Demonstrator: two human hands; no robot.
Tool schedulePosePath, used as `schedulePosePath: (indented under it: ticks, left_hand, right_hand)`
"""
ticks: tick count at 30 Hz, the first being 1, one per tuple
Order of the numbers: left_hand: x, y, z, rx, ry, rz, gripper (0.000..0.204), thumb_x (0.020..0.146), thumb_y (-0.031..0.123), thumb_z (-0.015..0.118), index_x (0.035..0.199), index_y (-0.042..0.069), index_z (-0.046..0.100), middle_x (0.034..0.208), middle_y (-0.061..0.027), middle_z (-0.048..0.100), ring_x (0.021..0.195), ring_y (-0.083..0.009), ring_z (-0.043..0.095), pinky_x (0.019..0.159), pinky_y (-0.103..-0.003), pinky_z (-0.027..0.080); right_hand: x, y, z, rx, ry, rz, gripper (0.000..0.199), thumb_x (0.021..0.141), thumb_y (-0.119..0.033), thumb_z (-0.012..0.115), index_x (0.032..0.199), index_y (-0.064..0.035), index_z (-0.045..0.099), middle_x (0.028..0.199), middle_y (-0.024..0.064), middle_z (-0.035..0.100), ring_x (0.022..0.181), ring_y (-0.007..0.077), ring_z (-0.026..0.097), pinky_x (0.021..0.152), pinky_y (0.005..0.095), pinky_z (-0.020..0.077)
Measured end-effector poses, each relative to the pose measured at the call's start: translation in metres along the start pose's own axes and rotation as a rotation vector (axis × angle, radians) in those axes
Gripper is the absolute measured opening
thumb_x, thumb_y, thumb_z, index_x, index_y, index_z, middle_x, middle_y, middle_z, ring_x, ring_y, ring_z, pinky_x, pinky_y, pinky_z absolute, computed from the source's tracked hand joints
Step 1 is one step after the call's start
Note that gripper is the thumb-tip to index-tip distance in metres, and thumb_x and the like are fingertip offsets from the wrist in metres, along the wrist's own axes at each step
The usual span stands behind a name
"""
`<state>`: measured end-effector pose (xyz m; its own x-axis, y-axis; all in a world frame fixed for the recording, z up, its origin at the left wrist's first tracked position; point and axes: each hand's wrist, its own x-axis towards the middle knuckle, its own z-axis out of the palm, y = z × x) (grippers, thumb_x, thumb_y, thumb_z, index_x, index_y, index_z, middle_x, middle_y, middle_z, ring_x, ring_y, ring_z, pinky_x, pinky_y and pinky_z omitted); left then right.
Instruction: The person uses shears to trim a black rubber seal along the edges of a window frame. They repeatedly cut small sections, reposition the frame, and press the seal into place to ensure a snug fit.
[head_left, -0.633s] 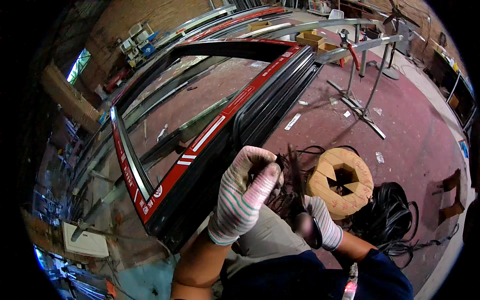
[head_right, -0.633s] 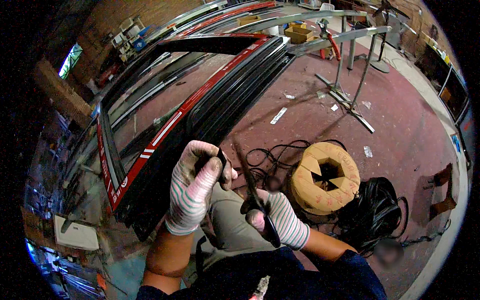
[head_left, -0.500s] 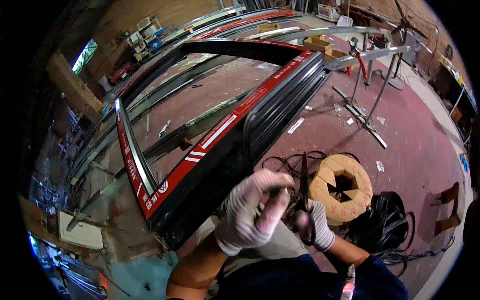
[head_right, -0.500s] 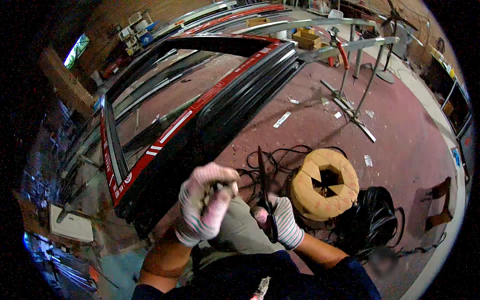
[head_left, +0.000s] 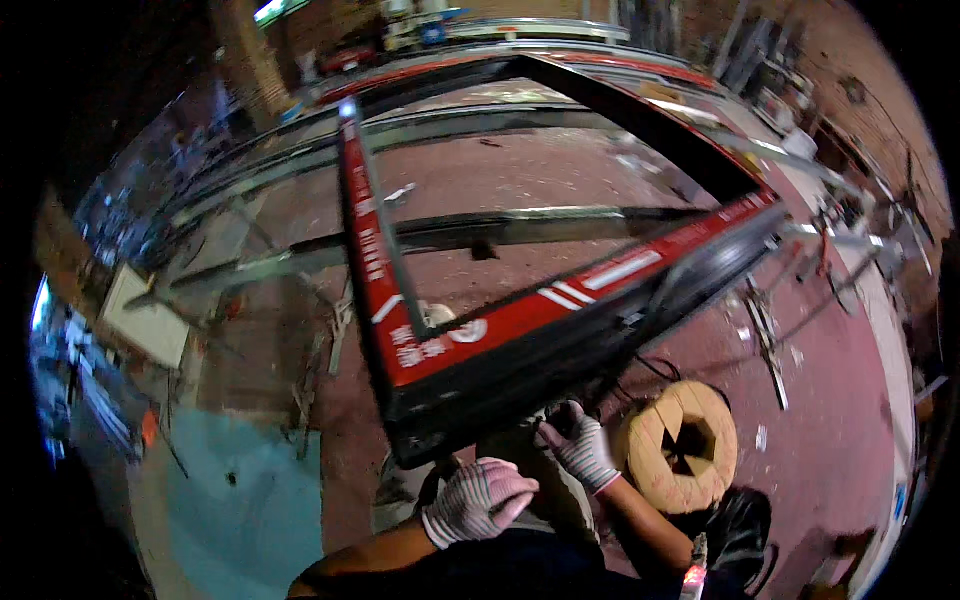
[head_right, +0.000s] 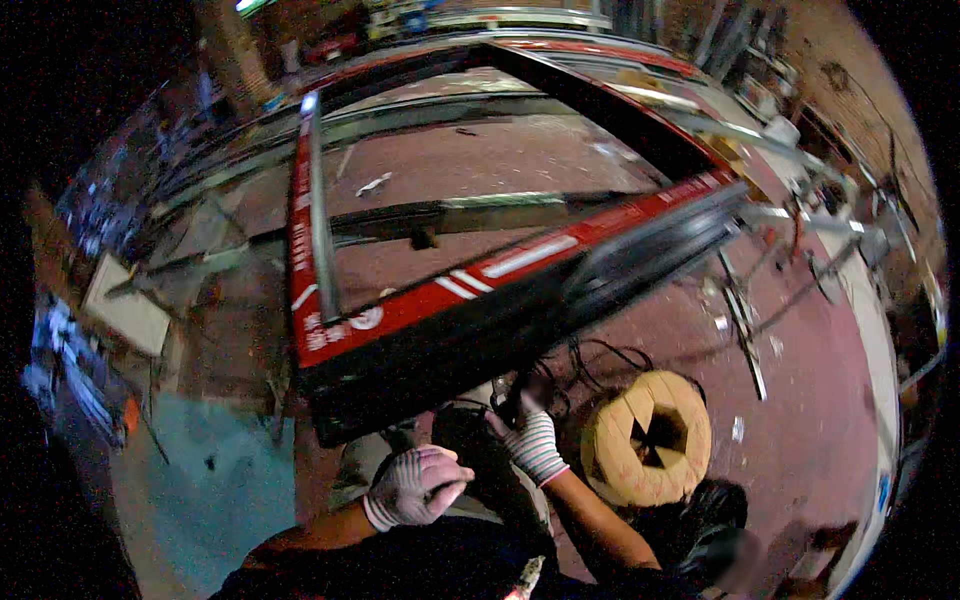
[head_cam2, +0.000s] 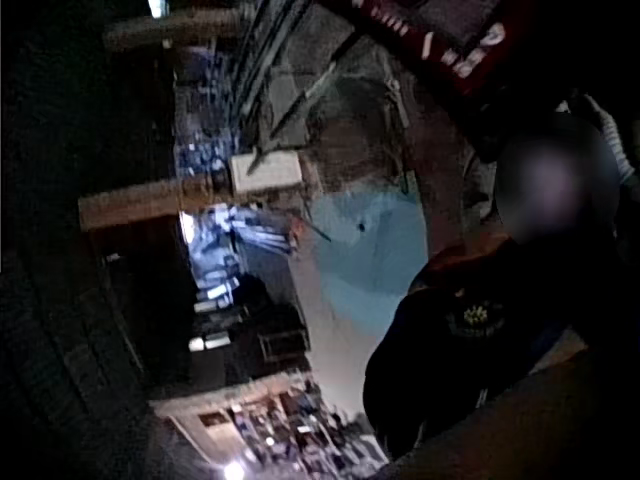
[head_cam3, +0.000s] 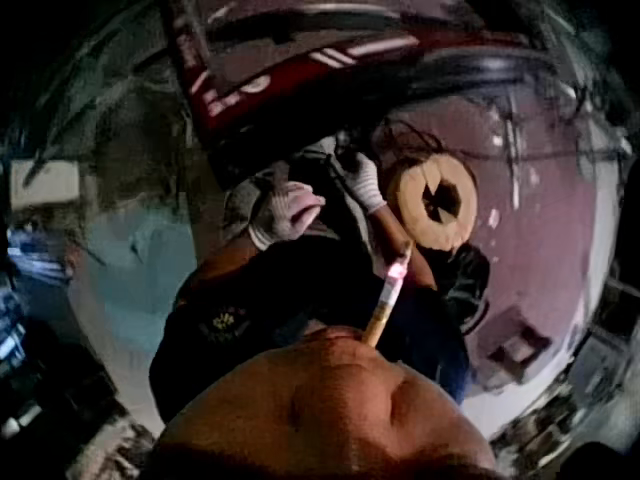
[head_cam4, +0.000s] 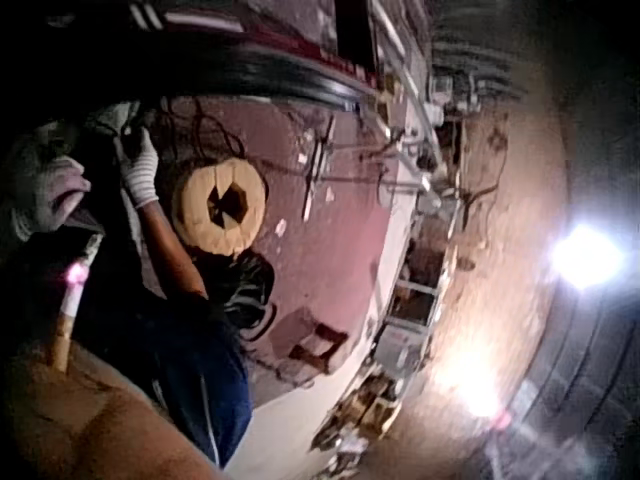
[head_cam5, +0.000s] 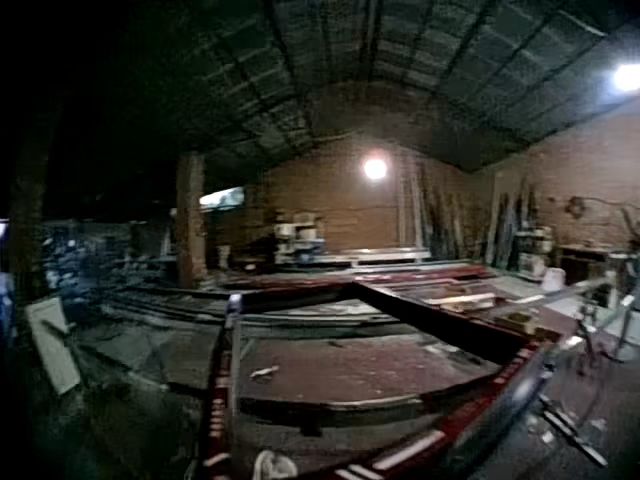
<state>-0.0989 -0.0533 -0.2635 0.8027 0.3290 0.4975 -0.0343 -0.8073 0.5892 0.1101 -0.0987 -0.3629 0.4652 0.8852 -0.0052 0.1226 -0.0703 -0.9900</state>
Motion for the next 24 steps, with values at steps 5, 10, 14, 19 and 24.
schedulePosePath:
  ticks: [5,10,14,19,24]
  left_hand:
    - [-0.110,-0.090,0.048,0.024,0.001,-0.711,0.026,0.090,0.021,0.065,0.107,0.002,0.068,0.109,-0.0206,0.069,0.098,-0.0365,0.068,0.087,-0.040,0.055]
    - [-0.145,-0.137,0.074,0.125,-0.144,-0.707,0.042,0.093,0.030,0.056,0.129,0.009,0.060,0.134,-0.0199,0.058,0.125,-0.0381,0.051,0.110,-0.046,0.041]
    - [-0.143,-0.159,0.083,-0.200,-0.088,-0.758,0.044,0.095,0.032,0.053,0.132,0.009,0.057,0.137,-0.0189,0.056,0.127,-0.0368,0.050,0.111,-0.046,0.039]
    - [-0.131,-0.169,0.088,-0.228,-0.120,-0.768,0.048,0.096,0.037,0.051,0.135,0.009,0.055,0.139,-0.0185,0.055,0.129,-0.0357,0.049,0.112,-0.045,0.038]
    - [-0.134,-0.175,0.086,-0.242,-0.150,-0.803,0.052,0.097,0.041,0.049,0.138,0.009,0.053,0.141,-0.0182,0.053,0.131,-0.0346,0.048,0.112,-0.044,0.037]
  right_hand:
    - [0.063,0.090,0.061,0.013,-0.090,0.007,0.032,0.090,-0.017,0.068,0.118,-0.0035,0.059,0.113,0.0130,0.064,0.102,0.0225,0.059,0.088,0.0359,0.0511]
    - [0.087,0.064,0.086,-0.101,-0.144,0.024,0.033,0.088,-0.011,0.068,0.119,-0.0032,0.059,0.115,0.0141,0.063,0.104,0.0239,0.059,0.090,0.0360,0.0504]
    - [0.095,0.068,0.079,-0.169,-0.129,0.023,0.036,0.085,-0.006,0.069,0.119,-0.0030,0.059,0.116,0.0149,0.062,0.106,0.0250,0.059,0.091,0.0361,0.0498]
    - [0.083,0.070,0.061,-0.236,-0.084,-0.004,0.039,0.083,0.000,0.069,0.120,-0.0027,0.058,0.118,0.0160,0.061,0.107,0.0264,0.059,0.093,0.0362,0.0490]
    - [0.055,0.036,0.009,-0.382,0.062,-0.149,0.044,0.080,0.006,0.070,0.121,-0.0025,0.058,0.120,0.0170,0.060,0.109,0.0278,0.059,0.094,0.0363,0.0483]
